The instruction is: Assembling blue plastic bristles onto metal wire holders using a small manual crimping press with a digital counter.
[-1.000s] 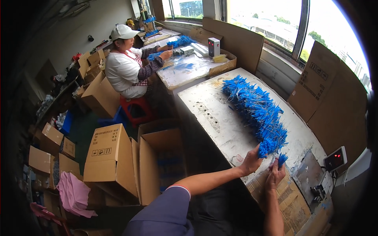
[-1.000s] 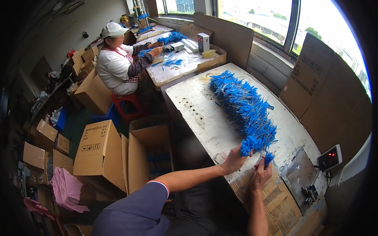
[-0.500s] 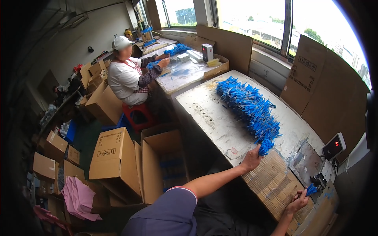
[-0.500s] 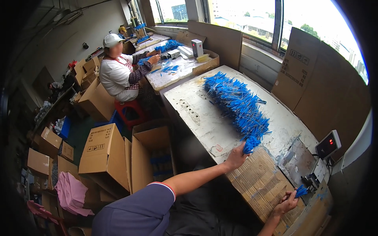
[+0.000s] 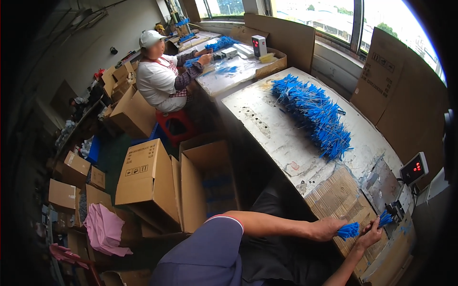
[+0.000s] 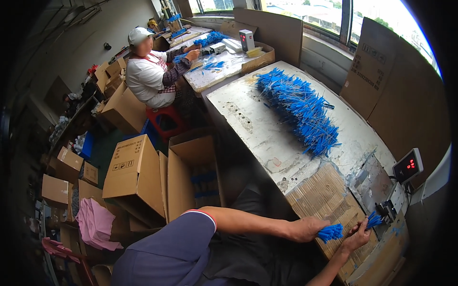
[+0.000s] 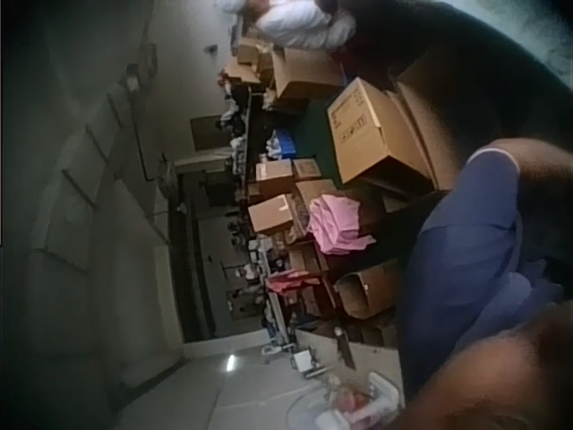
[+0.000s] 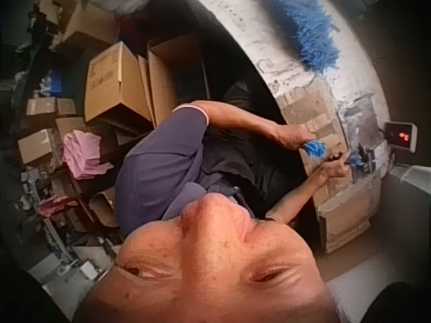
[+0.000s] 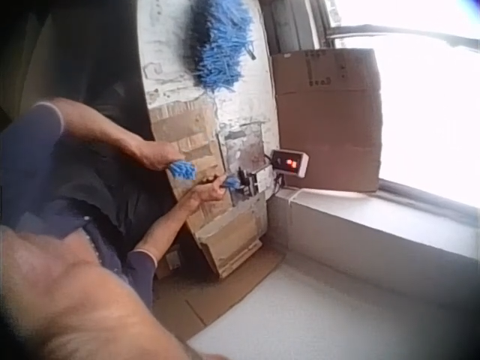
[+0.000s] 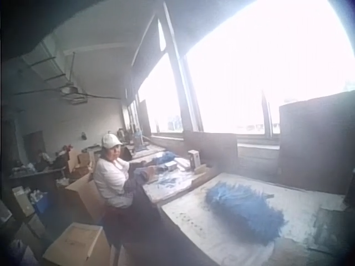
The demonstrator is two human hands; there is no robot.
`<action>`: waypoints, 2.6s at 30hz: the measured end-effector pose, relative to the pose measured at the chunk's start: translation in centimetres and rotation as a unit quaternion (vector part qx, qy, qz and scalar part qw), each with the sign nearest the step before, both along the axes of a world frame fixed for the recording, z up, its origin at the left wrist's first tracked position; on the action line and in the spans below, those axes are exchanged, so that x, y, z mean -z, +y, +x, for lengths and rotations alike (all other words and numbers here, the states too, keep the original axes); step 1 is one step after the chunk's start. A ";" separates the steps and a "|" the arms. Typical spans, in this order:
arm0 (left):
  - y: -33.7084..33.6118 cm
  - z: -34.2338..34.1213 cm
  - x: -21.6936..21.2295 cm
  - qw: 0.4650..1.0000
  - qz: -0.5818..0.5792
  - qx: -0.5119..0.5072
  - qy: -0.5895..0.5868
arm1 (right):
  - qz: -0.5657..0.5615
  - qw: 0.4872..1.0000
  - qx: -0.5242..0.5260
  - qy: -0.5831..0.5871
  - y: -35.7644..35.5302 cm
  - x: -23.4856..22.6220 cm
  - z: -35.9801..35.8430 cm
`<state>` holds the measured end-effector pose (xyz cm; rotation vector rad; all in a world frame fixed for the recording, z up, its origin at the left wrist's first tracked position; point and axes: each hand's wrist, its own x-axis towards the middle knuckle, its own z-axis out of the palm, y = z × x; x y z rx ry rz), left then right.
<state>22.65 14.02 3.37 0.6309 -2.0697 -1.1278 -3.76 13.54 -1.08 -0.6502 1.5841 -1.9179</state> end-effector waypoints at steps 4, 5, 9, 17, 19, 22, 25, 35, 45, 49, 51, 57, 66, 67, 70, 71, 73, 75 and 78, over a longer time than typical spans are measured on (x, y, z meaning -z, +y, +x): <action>-2.7 1.2 0.5 0.984 0.000 -0.141 0.108 | -0.036 0.999 -0.007 0.003 0.0 -0.5 1.0; -3.6 1.8 0.0 0.980 0.009 -0.183 0.074 | -0.040 0.999 -0.014 -0.006 0.3 -0.3 1.1; -4.3 2.6 -0.9 0.973 0.054 -0.200 0.097 | -0.030 0.999 0.027 0.026 0.6 0.2 0.0; -5.1 -5.7 1.8 0.984 0.018 -0.124 0.130 | -0.054 0.998 0.016 0.030 0.8 0.7 -0.2; -6.4 -8.7 2.6 0.981 0.067 -0.125 0.129 | -0.064 0.997 -0.009 0.045 0.4 0.3 0.5; -7.5 -13.4 4.7 0.956 0.193 -0.100 0.195 | -0.066 0.990 -0.125 0.022 0.7 -1.4 2.1; -8.0 -15.4 6.2 0.905 0.293 -0.042 0.307 | -0.084 0.984 -0.134 0.082 0.4 -2.2 2.5; -8.5 -16.1 5.9 0.881 0.353 -0.020 0.315 | -0.030 0.988 -0.146 0.038 0.8 -1.6 0.9; -8.1 -15.2 3.7 0.897 0.347 -0.048 0.270 | -0.060 0.987 -0.143 -0.038 0.7 -2.3 0.9; -8.1 -15.8 3.1 0.900 0.353 -0.059 0.250 | -0.068 0.988 -0.127 -0.047 0.6 -1.9 0.8; -8.1 -16.3 3.0 0.892 0.368 -0.064 0.255 | -0.089 0.990 -0.096 -0.059 0.3 -1.4 0.4; -9.3 -17.8 3.0 0.875 0.386 -0.031 0.289 | -0.069 0.996 -0.042 -0.038 0.0 -2.1 0.1; -9.7 -18.1 3.6 0.874 0.389 0.063 0.285 | -0.061 0.997 -0.049 -0.024 1.1 -2.6 0.9; -9.6 -18.2 3.7 0.872 0.393 0.067 0.285 | -0.057 0.997 -0.044 -0.023 1.4 -2.1 0.6; -9.6 -19.2 4.1 0.897 0.340 0.072 0.273 | -0.052 0.998 -0.006 -0.020 2.3 -3.1 0.7; -10.0 -19.5 3.9 0.912 0.312 0.055 0.259 | -0.050 0.999 0.004 -0.016 2.5 -2.9 0.3; -11.6 -18.7 3.2 0.931 0.285 0.003 0.227 | -0.020 0.998 0.044 -0.039 1.3 -2.6 0.2; -13.9 -17.4 2.4 0.945 0.229 -0.105 0.209 | 0.028 0.997 0.067 0.005 0.2 -4.1 0.8; -16.6 -16.4 2.4 0.951 0.041 -0.216 0.216 | 0.029 0.998 0.056 0.024 -0.4 -3.6 -1.6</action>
